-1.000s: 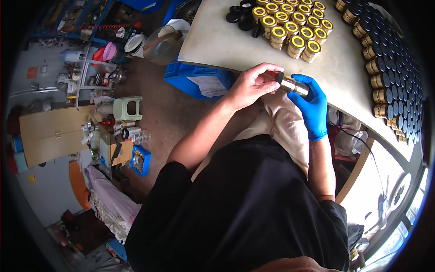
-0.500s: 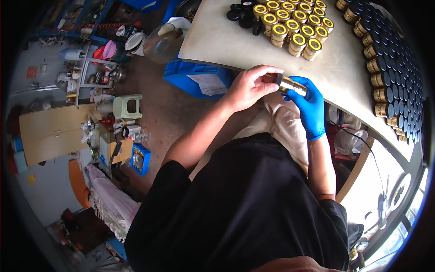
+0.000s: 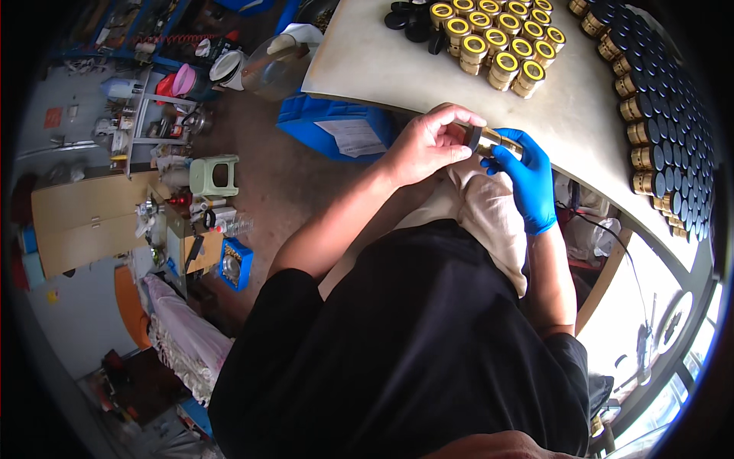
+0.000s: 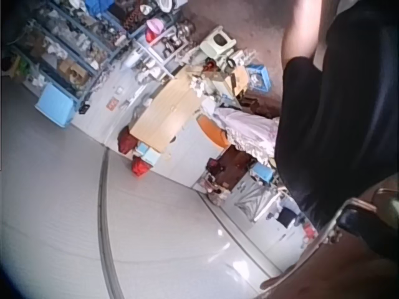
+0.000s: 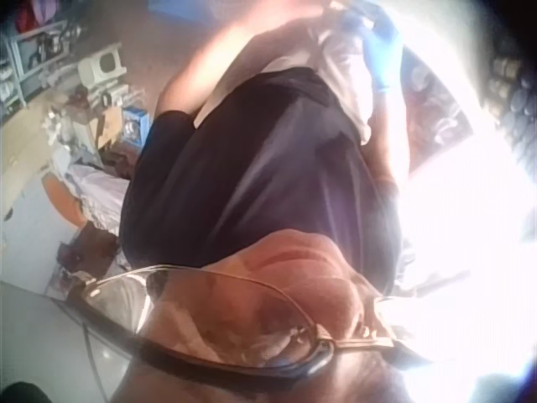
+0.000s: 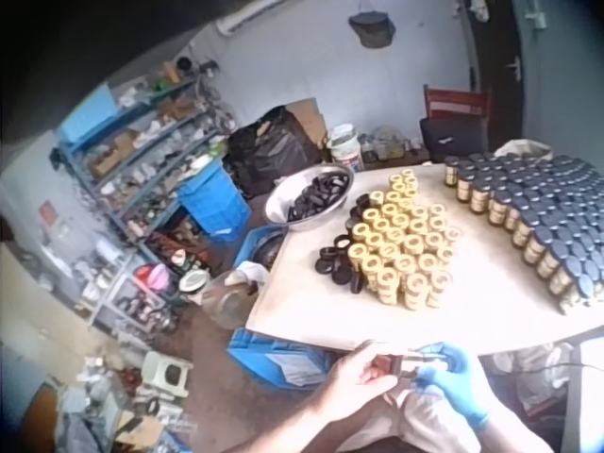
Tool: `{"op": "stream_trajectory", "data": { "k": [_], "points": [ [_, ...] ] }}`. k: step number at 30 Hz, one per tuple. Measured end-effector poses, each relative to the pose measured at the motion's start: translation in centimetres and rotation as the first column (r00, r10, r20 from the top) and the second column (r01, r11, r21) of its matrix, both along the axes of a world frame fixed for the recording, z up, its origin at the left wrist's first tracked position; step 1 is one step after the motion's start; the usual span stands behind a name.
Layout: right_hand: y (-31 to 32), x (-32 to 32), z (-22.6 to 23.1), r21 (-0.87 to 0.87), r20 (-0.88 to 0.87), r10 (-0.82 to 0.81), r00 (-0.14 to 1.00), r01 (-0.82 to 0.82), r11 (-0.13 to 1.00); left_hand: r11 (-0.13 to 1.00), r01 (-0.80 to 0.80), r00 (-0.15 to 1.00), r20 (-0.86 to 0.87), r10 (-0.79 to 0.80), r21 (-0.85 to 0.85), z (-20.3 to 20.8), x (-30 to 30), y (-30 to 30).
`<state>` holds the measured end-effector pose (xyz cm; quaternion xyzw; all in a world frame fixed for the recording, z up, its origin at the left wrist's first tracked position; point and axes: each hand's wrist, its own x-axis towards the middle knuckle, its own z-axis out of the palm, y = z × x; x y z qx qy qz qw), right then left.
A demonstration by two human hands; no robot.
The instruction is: The recorder is placing lids on many small jars at a production table.
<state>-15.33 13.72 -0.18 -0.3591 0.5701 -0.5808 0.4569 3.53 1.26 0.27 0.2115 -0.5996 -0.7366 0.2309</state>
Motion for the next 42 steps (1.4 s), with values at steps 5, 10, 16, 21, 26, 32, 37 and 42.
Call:
{"op": "stream_trajectory", "data": {
  "k": [5, 10, 16, 21, 26, 32, 37, 42],
  "points": [
    [0.3, 0.2, -0.1, 0.08, 0.296, -0.005, 0.955, -0.019, 0.997, 0.98, -0.053, 0.968, -0.251, 0.004, -0.191, 0.5, -0.2, -0.1],
    [0.2, 0.8, 0.3, -0.021, 0.158, -0.013, 0.987, 0.017, 1.0, 0.998, 0.002, 0.908, 0.419, 0.024, -0.061, 2.4, -0.5, 0.1],
    [0.1, -0.2, 0.6, 0.018, 0.1, -0.034, 0.994, 0.032, 0.999, 0.952, 0.003, 0.999, -0.044, -0.017, -0.305, -1.0, 0.4, -0.6],
    [0.0, 0.2, 0.8, -0.042, 0.09, -0.027, 0.996, 0.031, 0.999, 0.975, 0.074, 0.99, 0.135, -0.046, -0.209, -0.8, -0.7, -0.7],
    [-0.2, -1.4, 0.2, -0.128, -0.101, -0.113, 0.988, 0.099, 0.987, 0.773, -0.109, 0.979, 0.068, 0.193, -0.625, 0.0, -0.6, -2.7],
    [-1.3, -2.8, -0.1, -0.353, -0.544, -0.349, 0.764, 0.169, 0.92, 0.359, -0.285, 0.736, 0.037, 0.676, -0.889, -3.0, -3.9, -11.7],
    [0.0, -3.5, 1.0, -0.284, -0.607, -0.332, 0.722, 0.193, 0.939, 0.196, -0.175, 0.786, -0.016, 0.618, -0.965, -1.6, -3.0, -11.0],
    [-0.4, -3.9, 1.6, -0.217, -0.765, -0.293, 0.573, 0.198, 0.956, 0.104, 0.036, 0.833, 0.087, 0.547, -0.994, -1.7, -1.8, -9.4]
  ]
}}
